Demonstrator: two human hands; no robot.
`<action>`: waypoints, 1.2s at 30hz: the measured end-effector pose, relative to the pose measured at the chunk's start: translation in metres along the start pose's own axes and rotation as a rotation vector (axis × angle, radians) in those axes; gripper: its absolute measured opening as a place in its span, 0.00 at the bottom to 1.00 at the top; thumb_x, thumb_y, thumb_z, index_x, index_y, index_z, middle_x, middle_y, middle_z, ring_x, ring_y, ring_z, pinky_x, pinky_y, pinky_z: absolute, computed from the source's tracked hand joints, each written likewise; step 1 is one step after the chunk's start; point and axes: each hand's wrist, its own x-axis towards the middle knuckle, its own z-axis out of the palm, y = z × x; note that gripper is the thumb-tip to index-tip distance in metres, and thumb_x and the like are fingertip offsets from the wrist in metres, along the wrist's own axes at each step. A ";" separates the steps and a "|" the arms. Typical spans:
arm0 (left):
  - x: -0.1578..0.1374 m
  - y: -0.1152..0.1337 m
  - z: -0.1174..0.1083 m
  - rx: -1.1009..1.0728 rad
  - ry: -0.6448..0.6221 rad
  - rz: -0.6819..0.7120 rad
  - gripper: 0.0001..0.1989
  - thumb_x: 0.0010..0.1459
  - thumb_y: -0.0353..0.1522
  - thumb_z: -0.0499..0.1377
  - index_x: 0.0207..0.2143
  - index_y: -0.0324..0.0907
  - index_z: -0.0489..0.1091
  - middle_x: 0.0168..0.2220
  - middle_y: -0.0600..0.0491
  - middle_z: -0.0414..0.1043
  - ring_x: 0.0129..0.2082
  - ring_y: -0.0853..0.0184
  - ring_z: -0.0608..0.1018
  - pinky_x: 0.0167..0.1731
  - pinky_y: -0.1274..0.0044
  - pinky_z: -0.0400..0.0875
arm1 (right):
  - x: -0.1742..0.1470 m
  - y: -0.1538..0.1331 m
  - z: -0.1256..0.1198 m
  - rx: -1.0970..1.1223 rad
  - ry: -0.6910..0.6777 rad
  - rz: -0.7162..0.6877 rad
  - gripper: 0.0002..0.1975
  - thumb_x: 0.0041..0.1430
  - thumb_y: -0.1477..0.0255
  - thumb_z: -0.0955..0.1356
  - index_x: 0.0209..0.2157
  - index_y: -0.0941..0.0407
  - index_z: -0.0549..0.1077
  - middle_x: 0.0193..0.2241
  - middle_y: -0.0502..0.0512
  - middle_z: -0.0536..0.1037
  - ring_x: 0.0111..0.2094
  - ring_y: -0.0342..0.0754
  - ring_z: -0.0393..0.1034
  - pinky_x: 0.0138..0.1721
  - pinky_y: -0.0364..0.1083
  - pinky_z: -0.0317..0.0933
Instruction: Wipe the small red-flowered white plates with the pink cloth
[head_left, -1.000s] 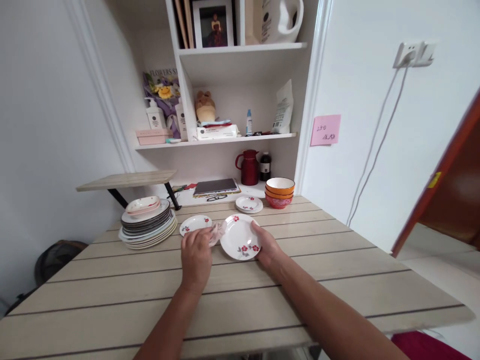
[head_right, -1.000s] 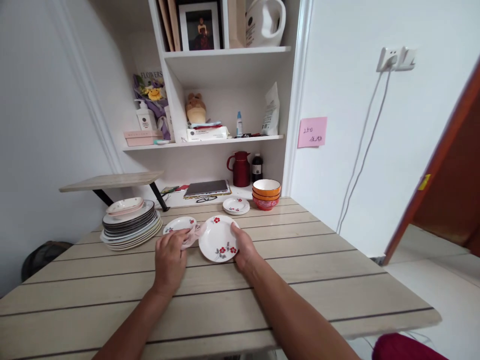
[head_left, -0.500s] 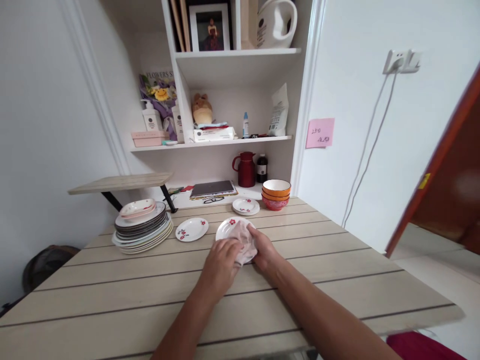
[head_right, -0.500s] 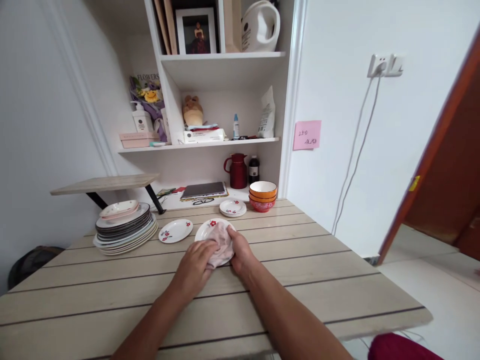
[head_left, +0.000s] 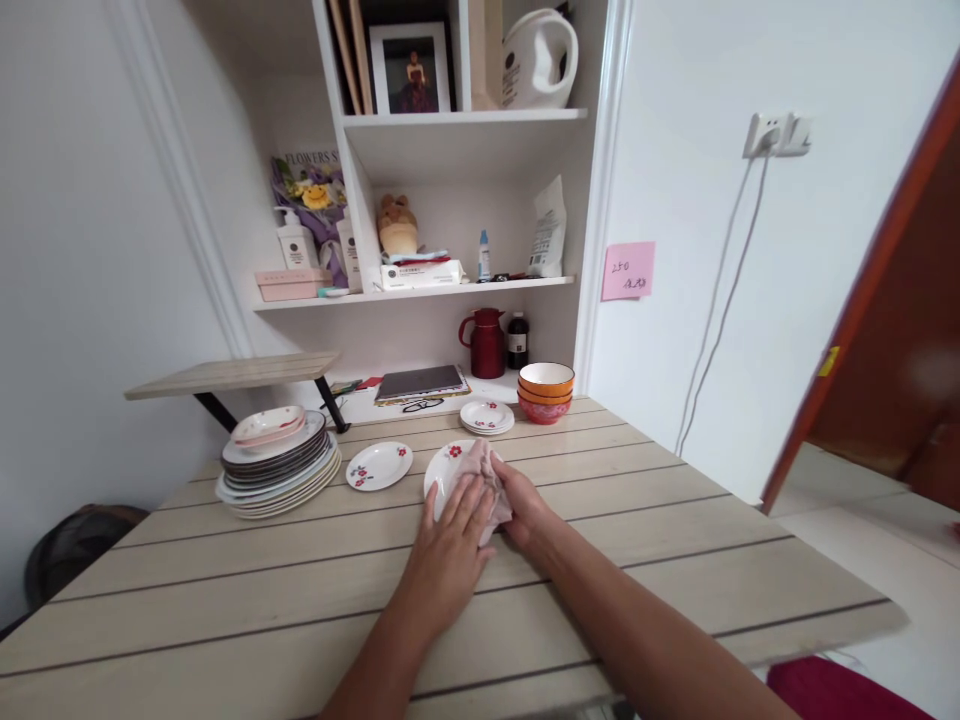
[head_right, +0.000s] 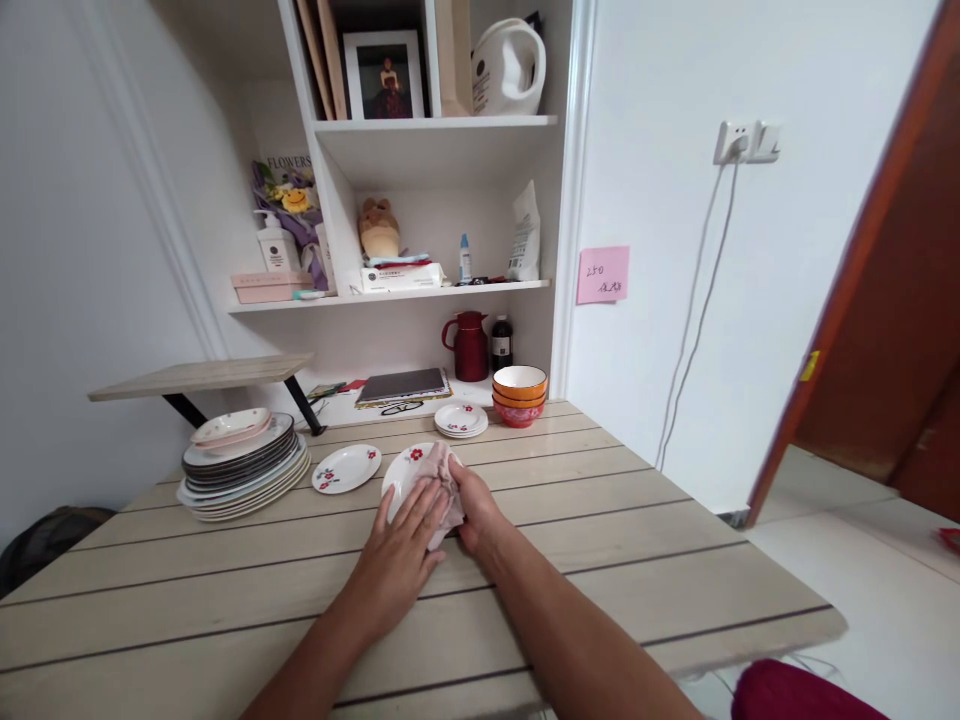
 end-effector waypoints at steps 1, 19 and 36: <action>0.000 0.000 0.003 0.012 0.008 -0.016 0.34 0.62 0.31 0.54 0.68 0.46 0.46 0.68 0.47 0.53 0.68 0.57 0.54 0.65 0.51 0.47 | 0.000 0.001 0.000 -0.013 -0.001 -0.006 0.19 0.66 0.59 0.63 0.38 0.61 0.75 0.31 0.58 0.83 0.32 0.48 0.78 0.39 0.46 0.70; 0.005 0.007 0.003 0.013 0.113 -0.188 0.27 0.61 0.40 0.56 0.62 0.42 0.61 0.60 0.43 0.67 0.62 0.52 0.65 0.62 0.54 0.55 | -0.004 -0.002 0.005 0.057 -0.042 -0.038 0.28 0.66 0.52 0.59 0.46 0.63 0.75 0.41 0.64 0.82 0.41 0.53 0.78 0.48 0.51 0.68; 0.009 -0.003 0.003 0.081 0.123 -0.298 0.23 0.62 0.29 0.55 0.59 0.53 0.65 0.58 0.51 0.70 0.59 0.51 0.68 0.60 0.44 0.49 | -0.002 0.005 0.004 -0.081 -0.083 -0.024 0.26 0.64 0.52 0.61 0.44 0.60 0.75 0.41 0.62 0.82 0.37 0.52 0.79 0.38 0.48 0.71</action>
